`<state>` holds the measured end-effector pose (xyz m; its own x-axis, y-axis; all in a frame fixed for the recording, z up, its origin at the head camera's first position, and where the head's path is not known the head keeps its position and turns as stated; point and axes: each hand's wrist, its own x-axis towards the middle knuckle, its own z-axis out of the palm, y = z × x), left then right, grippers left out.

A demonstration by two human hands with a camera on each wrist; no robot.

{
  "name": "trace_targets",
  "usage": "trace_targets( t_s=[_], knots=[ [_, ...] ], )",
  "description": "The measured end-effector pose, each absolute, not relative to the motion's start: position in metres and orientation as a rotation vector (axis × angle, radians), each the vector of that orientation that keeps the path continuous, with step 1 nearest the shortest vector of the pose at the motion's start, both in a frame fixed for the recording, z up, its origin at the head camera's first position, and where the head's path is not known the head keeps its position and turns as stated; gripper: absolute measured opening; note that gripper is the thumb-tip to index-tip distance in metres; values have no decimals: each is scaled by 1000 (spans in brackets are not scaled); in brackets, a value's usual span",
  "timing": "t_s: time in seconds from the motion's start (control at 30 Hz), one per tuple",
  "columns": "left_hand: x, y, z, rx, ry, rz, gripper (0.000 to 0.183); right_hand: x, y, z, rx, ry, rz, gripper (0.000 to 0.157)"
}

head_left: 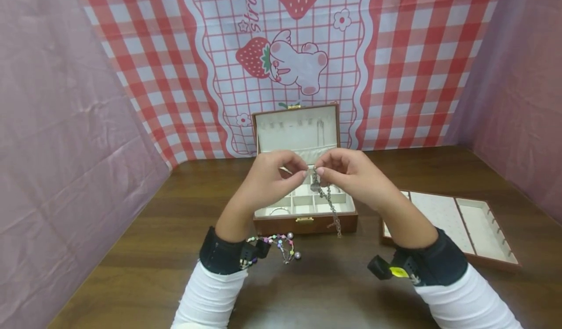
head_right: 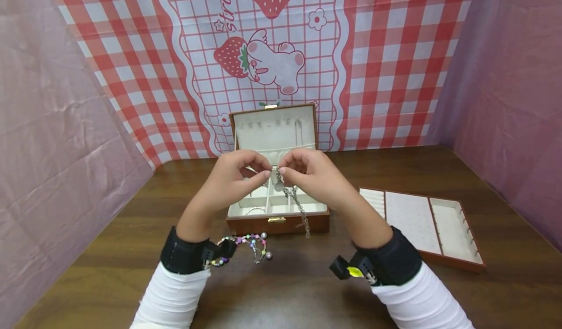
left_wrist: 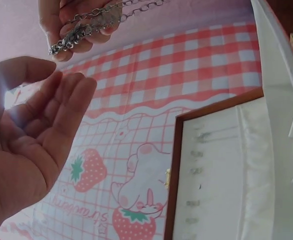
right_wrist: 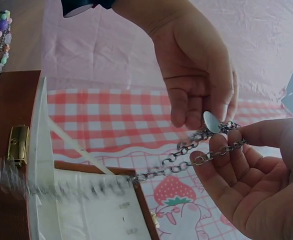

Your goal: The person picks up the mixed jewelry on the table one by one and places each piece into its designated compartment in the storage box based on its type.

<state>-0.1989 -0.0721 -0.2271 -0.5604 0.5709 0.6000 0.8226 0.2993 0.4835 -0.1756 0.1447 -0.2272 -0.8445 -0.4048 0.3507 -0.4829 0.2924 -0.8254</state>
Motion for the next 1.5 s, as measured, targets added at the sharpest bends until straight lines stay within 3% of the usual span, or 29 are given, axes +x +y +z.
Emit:
trace_targets(
  t_s=[0.37,0.93,1.23,1.5],
  knots=[
    [-200,-62,-229,-1224,-2424,-1857,25,-176,144,-227,915,-2388,1662,14],
    [-198,-59,-231,-1268,-2433,-1585,12,-171,143,-225,961,-2334,1697,14],
    [-193,-64,-225,-1095,-2365,-1670,9,-172,143,-227,967,-2320,1827,26],
    [-191,-71,-220,-986,-2172,-1757,8,-179,137,-232,893,-2459,1727,28]
  ],
)
